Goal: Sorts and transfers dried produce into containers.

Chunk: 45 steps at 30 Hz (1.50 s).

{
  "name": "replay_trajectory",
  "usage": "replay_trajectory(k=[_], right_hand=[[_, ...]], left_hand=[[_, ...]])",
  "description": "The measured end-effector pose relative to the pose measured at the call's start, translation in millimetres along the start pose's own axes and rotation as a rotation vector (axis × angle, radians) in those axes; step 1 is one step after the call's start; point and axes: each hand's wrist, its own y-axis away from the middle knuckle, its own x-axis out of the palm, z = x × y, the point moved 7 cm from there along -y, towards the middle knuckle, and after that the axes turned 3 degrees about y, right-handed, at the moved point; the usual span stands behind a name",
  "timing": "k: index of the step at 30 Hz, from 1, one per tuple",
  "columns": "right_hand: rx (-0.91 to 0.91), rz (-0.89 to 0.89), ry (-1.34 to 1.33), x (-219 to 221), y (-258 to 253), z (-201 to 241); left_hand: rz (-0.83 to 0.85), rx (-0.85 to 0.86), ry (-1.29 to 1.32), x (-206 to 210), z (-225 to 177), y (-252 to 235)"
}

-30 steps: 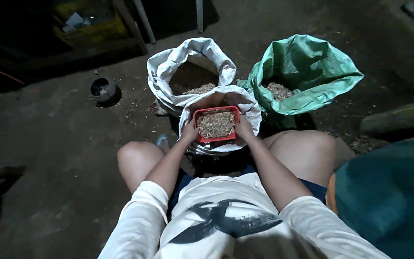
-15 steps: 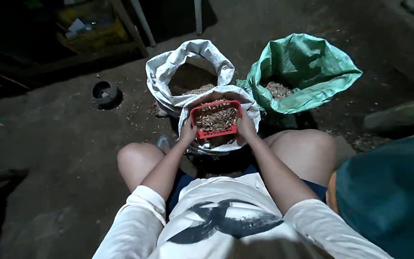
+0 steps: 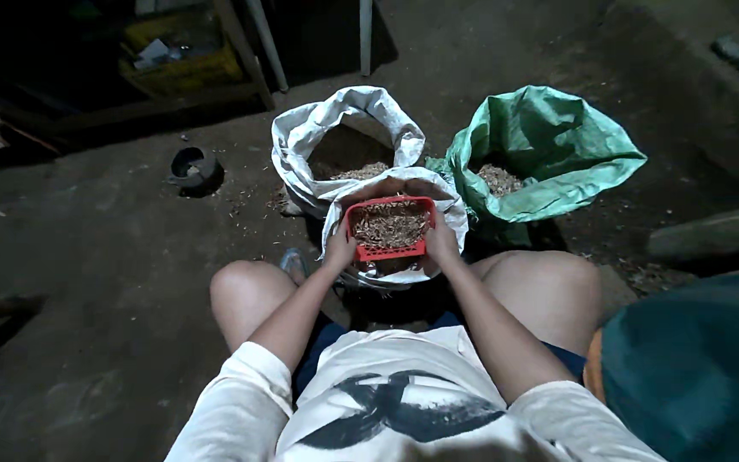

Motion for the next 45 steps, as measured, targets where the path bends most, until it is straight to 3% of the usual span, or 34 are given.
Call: replay_trajectory(k=[5,9,15,19,23,28,32,37,42,45], right_hand=[[-0.04,0.054,0.044,15,-11,-3],[-0.011,0.007,0.025,-5,-1,4],[-0.035,0.052,0.038,11,-15,-8],[-0.051,-0.035,-0.035,-8,2,0],[-0.014,0.041,0.024,10,-15,-14],[-0.052,-0.024,0.02,-10,-2,-4],[0.026,0.055,0.083,11,-13,-14],[0.007,-0.043,0.019,-7,1,-2],[0.014,0.064,0.017,18,-19,-25],[0.013,-0.012,-0.003,1,-6,-15]], left_hand=[[0.093,-0.046,0.053,10,15,-14],[0.032,-0.004,0.053,-3,-1,0],[0.076,-0.031,0.062,10,9,-6],[-0.005,0.027,0.07,-1,-4,2],[0.039,-0.025,0.067,12,9,-10],[0.041,0.005,0.098,4,-8,5],[0.105,-0.011,0.086,18,3,-5],[0.055,0.074,0.094,4,-14,3],[0.076,-0.008,0.035,19,0,-7],[0.044,0.03,0.045,10,-13,4]])
